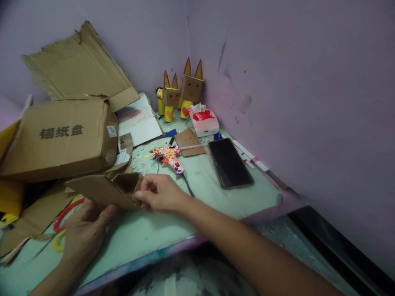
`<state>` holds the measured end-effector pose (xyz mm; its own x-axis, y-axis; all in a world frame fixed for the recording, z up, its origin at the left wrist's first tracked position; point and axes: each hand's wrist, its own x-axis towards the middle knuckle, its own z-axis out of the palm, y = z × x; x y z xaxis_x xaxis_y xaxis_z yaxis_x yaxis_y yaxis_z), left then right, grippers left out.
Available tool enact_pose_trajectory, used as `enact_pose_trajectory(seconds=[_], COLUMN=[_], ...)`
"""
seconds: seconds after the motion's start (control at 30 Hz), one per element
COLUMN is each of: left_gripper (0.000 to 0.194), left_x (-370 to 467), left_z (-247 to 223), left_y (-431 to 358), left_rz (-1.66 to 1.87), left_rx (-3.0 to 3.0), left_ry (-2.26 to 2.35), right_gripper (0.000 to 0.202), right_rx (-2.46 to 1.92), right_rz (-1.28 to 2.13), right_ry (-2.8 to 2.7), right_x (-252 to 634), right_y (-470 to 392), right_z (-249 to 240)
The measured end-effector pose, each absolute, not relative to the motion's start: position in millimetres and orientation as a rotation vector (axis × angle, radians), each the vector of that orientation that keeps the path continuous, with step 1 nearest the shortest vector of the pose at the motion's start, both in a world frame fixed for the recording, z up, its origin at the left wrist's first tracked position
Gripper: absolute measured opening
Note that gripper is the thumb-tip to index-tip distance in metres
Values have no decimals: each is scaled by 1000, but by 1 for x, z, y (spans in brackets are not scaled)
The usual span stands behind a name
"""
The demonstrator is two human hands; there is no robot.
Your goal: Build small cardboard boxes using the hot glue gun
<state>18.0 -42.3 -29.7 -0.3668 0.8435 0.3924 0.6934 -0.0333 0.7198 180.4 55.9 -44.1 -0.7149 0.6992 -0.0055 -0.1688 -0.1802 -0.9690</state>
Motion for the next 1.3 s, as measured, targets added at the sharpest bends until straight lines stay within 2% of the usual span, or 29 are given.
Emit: enact_pose_trajectory(seconds=[0.97, 1.3], left_gripper=[13, 12], left_x=[16, 16], left_z=[-36, -35], left_y=[-41, -41], left_rz=[1419, 1427], left_rx=[1677, 1676], left_ry=[2032, 2018], right_gripper=[17, 26], right_rx=[-598, -587], right_rz=[1905, 1943], right_ry=[-1541, -1508], right_x=[178, 178], right_y=[56, 57], right_z=[-48, -51])
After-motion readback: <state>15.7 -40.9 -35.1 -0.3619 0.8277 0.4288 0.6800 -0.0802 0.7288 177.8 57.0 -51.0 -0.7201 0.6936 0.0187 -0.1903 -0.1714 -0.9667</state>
